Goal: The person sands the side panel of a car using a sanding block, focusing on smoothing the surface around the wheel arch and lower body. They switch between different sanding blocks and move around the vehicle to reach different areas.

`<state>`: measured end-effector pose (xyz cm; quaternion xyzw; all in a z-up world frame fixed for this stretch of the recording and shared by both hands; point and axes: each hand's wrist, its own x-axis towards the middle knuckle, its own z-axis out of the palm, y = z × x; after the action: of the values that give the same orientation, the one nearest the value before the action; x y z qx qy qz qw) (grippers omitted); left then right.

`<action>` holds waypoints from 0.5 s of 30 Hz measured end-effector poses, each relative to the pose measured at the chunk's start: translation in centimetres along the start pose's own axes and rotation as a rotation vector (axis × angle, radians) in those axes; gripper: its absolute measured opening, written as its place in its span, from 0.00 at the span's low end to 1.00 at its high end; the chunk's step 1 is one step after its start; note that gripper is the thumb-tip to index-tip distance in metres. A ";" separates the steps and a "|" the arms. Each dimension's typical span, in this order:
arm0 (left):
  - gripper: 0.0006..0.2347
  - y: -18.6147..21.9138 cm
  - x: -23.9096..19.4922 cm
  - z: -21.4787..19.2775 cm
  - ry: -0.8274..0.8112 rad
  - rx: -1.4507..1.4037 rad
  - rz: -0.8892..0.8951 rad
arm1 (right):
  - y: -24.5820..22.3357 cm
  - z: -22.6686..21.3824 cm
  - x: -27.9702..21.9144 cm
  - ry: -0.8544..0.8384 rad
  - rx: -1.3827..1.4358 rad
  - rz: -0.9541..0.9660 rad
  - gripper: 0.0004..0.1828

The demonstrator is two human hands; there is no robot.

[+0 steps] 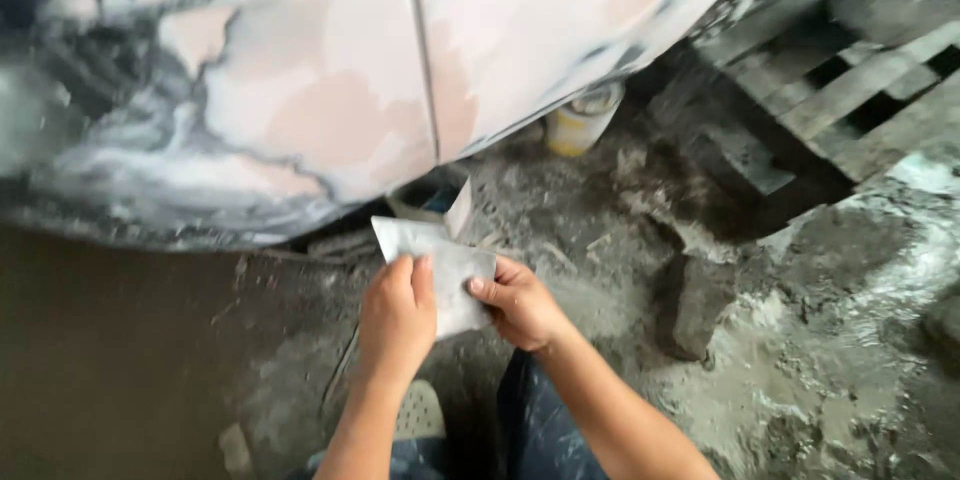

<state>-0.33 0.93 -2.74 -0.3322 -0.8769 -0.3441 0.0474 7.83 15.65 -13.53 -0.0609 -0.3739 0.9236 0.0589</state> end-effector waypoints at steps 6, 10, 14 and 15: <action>0.14 1.6 -0.9 -0.3 -0.112 0.133 -0.018 | -3.2 -3.3 1.0 0.351 0.239 -0.221 0.16; 0.13 1.9 -0.2 -1.1 -0.197 0.084 -0.066 | -4.3 -3.9 -2.3 0.280 0.240 -0.218 0.20; 0.15 -0.5 -0.6 1.9 -0.201 -0.033 -0.129 | 1.5 -6.2 -3.8 0.008 0.056 -0.038 0.21; 0.15 -0.1 -0.7 2.4 -0.206 -0.031 -0.113 | 1.1 -5.8 -3.7 0.012 0.059 -0.055 0.21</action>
<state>0.49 2.01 -4.82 -0.3165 -0.8891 -0.3238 -0.0675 12.30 18.24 -18.20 -0.0547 -0.3479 0.9318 0.0882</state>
